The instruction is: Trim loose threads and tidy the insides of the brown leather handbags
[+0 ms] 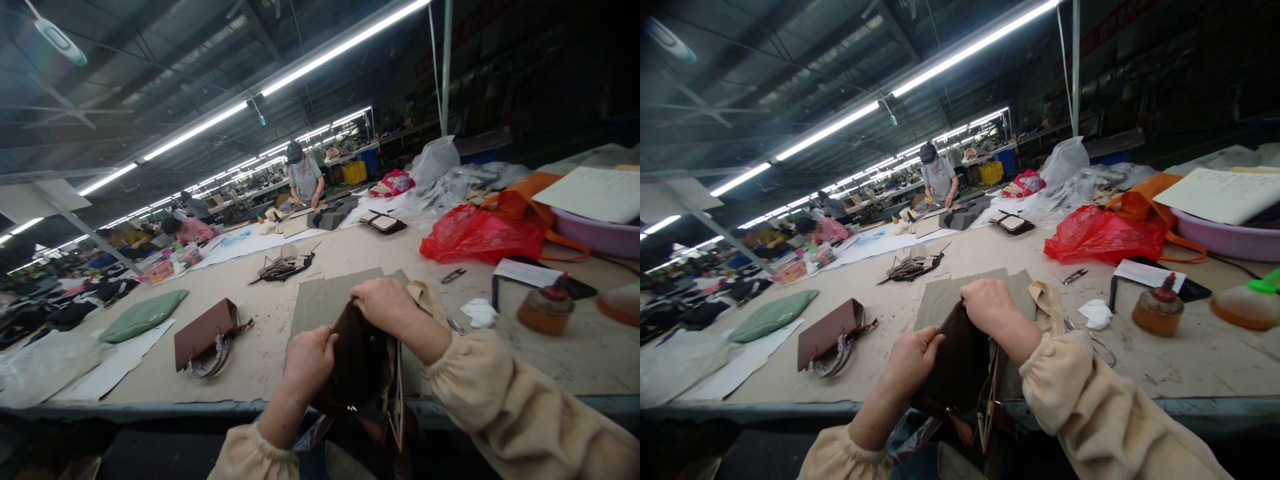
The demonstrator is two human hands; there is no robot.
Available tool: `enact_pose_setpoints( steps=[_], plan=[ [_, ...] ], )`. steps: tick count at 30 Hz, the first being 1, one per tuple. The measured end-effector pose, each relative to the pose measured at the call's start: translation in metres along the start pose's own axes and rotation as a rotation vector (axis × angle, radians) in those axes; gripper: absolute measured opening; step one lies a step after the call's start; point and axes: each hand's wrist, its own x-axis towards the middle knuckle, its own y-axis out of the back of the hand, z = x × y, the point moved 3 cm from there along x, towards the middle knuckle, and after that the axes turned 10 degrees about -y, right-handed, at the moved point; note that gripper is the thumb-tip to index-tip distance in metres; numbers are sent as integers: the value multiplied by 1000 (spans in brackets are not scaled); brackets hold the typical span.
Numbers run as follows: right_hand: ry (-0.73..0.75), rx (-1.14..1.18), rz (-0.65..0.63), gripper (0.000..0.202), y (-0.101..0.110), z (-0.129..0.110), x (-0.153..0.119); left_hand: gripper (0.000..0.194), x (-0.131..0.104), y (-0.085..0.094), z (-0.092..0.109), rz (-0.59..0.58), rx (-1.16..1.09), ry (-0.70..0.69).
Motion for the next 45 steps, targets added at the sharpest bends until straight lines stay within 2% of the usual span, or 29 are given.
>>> enact_pose_setpoints(
  steps=[4, 7, 12, 15, 18, 21, 25, 36, 45],
  plan=[
    [-13, -9, -13, 26, 0, -4, 3, 44, 1, 2, -1, 14, -58, 15],
    [-16, -15, -22, 26, 1, -7, 5, 41, 3, 6, -5, -3, -142, 3],
    [-9, -19, -26, 27, 2, -10, 7, 35, 6, 15, -8, -67, -258, -110],
    [-4, -19, -28, 26, 1, -10, 9, 44, 13, 16, -9, -22, -260, -71],
    [-1, -20, -31, 25, 0, -10, 11, 49, 27, 12, -7, 53, -158, -22],
    [0, -23, -26, 25, -1, -9, 12, 31, 40, 4, -3, 34, -66, -43],
    [5, -22, -16, 25, -2, -6, 12, 31, 48, -2, -3, 28, -36, -66],
    [5, -7, 8, 24, -3, -7, 15, 33, 57, -10, -16, 96, -270, -45],
    [6, 12, 42, 25, -9, -5, 17, 30, 65, -13, -17, 118, -333, 22]
  ],
)
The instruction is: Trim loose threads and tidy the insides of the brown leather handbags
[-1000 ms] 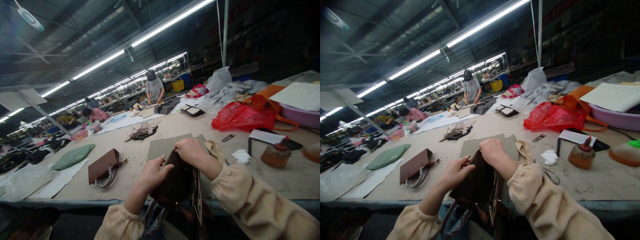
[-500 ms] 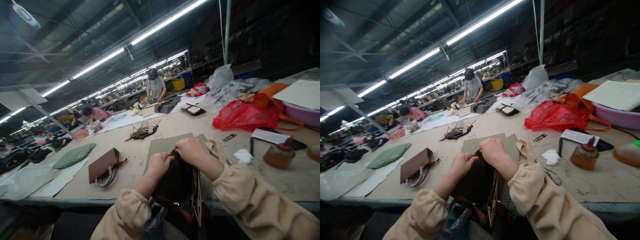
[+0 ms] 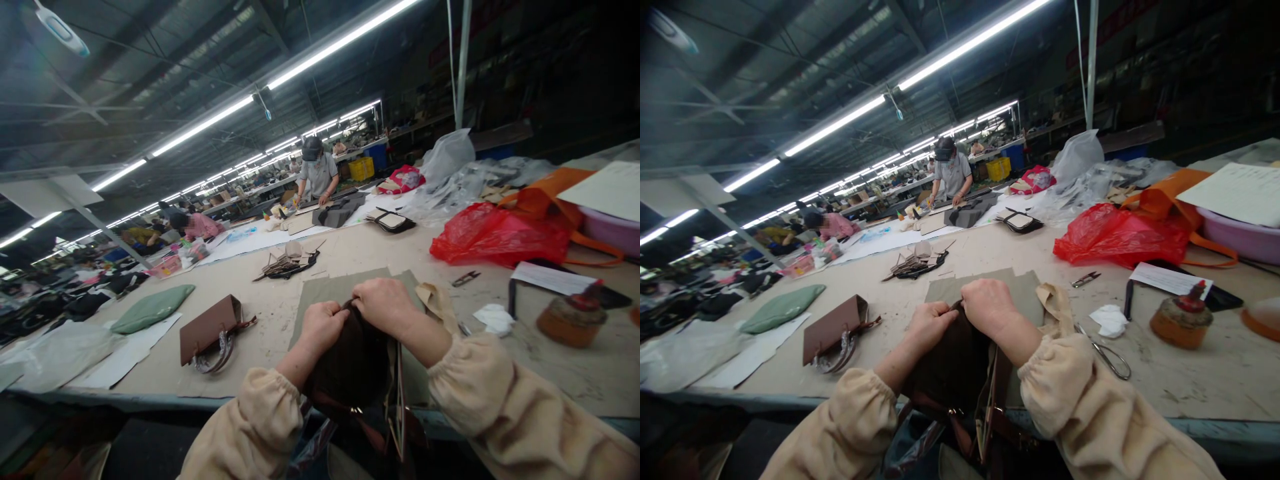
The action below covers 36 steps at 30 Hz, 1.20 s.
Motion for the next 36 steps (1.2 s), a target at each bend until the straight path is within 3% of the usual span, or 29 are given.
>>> enact_pose_setpoints(
  steps=[6, 13, 22, 27, 36],
  plan=[
    [5, -7, 0, 25, -1, 0, 3, 31, -4, 2, 3, 17, 29, 4],
    [-13, -19, 6, 25, -2, -3, 3, 30, -3, -2, 1, 29, -170, -80],
    [-14, -21, -4, 24, -1, -1, -1, 28, 6, -5, -1, 68, -110, -26],
    [-24, -21, -15, 26, -1, -2, -1, 29, 2, -5, -6, 73, -199, -16],
    [-16, -18, 4, 26, -2, -3, -2, 34, 5, 1, -3, 152, -253, -75]
  ],
)
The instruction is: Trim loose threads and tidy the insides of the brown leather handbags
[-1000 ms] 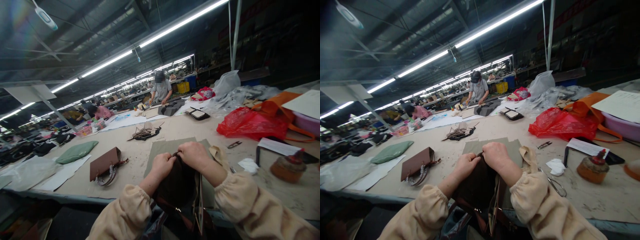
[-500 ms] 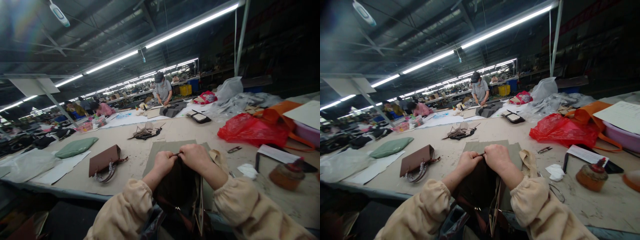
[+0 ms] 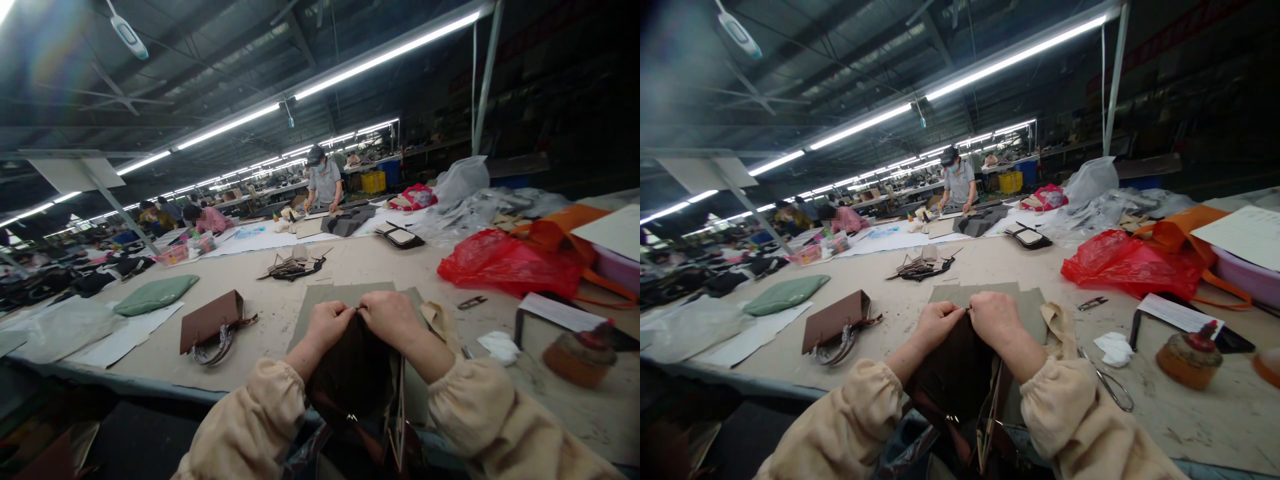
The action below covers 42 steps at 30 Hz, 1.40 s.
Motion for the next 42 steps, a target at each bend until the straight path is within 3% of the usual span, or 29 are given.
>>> enact_pose_setpoints(
  steps=[9, 15, 17, 22, 26, 31, 34, 37, 42],
  plan=[
    [7, 19, 24, 24, -2, 1, 1, 28, -2, 4, -7, -46, -211, 66],
    [13, 31, 22, 24, -3, 1, 1, 32, -9, 8, -10, 25, -612, 223],
    [10, 31, 15, 25, -3, 0, 1, 35, -9, 11, -5, 12, -560, 162],
    [6, 29, 2, 25, -3, 0, 1, 33, -16, 19, 9, -123, -70, -196],
    [11, 29, 5, 25, -3, 1, 0, 32, -28, 30, 11, -182, 163, -295],
    [15, 25, 8, 25, -4, 1, -1, 30, -38, 43, 16, -250, 187, -353],
    [22, 22, 12, 24, -5, 0, 0, 31, -33, 42, 17, -137, 158, -311],
    [26, 18, 14, 24, -4, 1, 0, 31, -19, 33, 13, -27, 126, -167],
    [23, 19, 10, 24, -3, 2, 0, 30, 3, 13, 9, -75, 147, -110]
  ],
)
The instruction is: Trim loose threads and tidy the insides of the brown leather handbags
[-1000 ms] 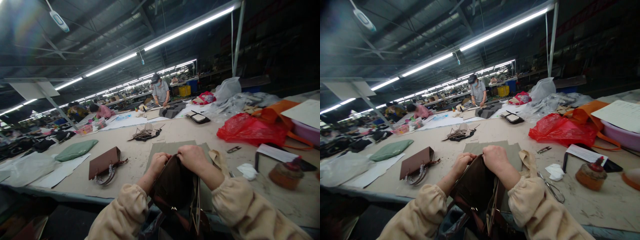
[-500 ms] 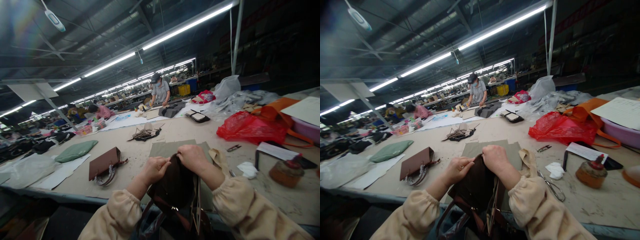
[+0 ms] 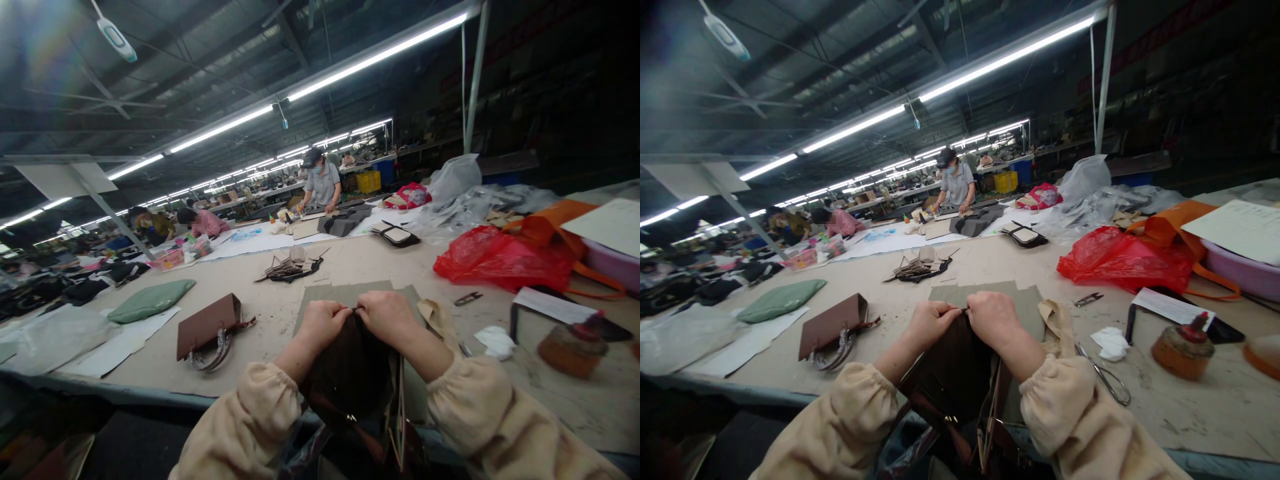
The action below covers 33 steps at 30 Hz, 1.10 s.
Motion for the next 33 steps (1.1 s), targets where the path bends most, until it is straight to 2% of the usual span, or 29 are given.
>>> enact_pose_setpoints(
  steps=[3, 7, 11, 15, 18, 22, 28, 33],
  plan=[
    [-4, 9, -6, 24, 1, 0, -1, 30, 5, -4, -2, -4, 2, 46],
    [-1, 26, -10, 24, 1, -1, -2, 29, 2, -6, -8, -3, -138, 135],
    [8, 41, 4, 23, 0, 0, -2, 25, -6, -6, -13, -12, -435, 305],
    [18, 51, 19, 20, -1, 2, -3, 20, -15, -2, -19, 79, -851, 504],
    [21, 50, 25, 20, 0, 2, -4, 26, -22, 5, -23, 160, -934, 517],
    [27, 44, 37, 20, -1, 1, -3, 26, -27, 7, -19, 155, -823, 396],
    [35, 35, 64, 20, -3, 0, -3, 19, -17, 7, -4, 124, -278, 130],
    [41, 29, 77, 20, -4, 0, -4, 16, -9, 5, 4, 103, 25, -61]
  ],
)
